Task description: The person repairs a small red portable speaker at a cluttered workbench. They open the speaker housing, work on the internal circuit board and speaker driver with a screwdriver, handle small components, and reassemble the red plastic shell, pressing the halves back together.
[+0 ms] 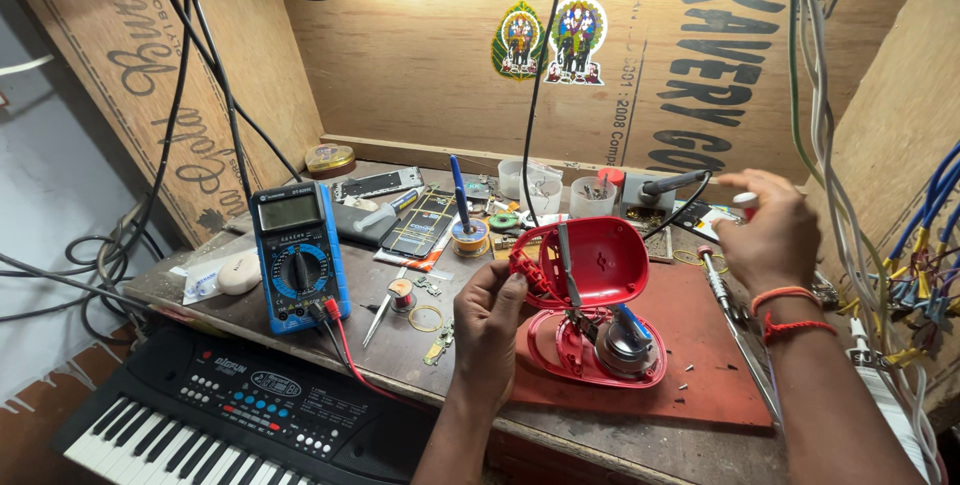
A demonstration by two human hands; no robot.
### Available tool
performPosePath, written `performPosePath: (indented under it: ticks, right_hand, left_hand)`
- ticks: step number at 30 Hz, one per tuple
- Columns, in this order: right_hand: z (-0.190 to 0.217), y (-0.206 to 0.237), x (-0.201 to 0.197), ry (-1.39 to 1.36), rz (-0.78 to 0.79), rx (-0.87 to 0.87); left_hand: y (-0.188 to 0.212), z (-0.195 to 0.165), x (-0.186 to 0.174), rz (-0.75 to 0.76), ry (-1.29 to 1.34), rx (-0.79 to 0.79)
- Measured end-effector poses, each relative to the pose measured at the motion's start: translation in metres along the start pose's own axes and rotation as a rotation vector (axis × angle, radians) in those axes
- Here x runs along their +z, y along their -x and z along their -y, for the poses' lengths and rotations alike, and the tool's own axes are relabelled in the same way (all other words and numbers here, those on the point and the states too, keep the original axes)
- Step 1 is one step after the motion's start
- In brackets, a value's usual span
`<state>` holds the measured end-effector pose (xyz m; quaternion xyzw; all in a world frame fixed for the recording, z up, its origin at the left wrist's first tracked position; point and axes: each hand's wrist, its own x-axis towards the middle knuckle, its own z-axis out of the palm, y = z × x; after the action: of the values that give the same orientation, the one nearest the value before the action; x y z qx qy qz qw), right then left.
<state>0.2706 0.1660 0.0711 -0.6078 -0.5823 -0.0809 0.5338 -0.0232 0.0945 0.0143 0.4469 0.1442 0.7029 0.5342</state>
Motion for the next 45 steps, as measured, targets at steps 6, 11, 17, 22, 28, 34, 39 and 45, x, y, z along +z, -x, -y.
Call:
performPosePath:
  ticks: [6, 11, 17, 22, 28, 34, 39, 45]
  right_hand:
    - [0.014, 0.003, 0.006, 0.077, 0.148, 0.114]
    - [0.022, 0.005, 0.013, 0.078, 0.25, 0.115]
    - [0.025, 0.005, 0.019, -0.064, 0.264, -0.099]
    - [0.025, 0.005, 0.024, -0.044, 0.369, -0.083]
    - [0.026, 0.005, 0.023, 0.079, 0.376, -0.002]
    - [0.039, 0.002, 0.003, -0.032, 0.189, 0.119]
    - [0.062, 0.011, -0.021, -0.379, 0.089, 0.007]
    - [0.096, 0.033, -0.04, -0.397, 0.043, -0.548]
  left_hand:
    - [0.001, -0.001, -0.002, -0.032, 0.064, -0.011]
    - [0.001, 0.0, -0.003, -0.023, 0.117, -0.003]
    - [0.001, 0.001, -0.003, -0.006, 0.103, 0.005]
    - [0.001, 0.002, -0.002, -0.004, 0.08, 0.009]
    - [0.001, 0.001, -0.001, 0.011, 0.057, -0.007]
    - [0.002, -0.001, 0.0, 0.048, -0.017, -0.016]
    - [0.003, -0.002, 0.0, 0.06, -0.035, -0.011]
    - [0.004, -0.001, -0.001, 0.064, -0.088, -0.014]
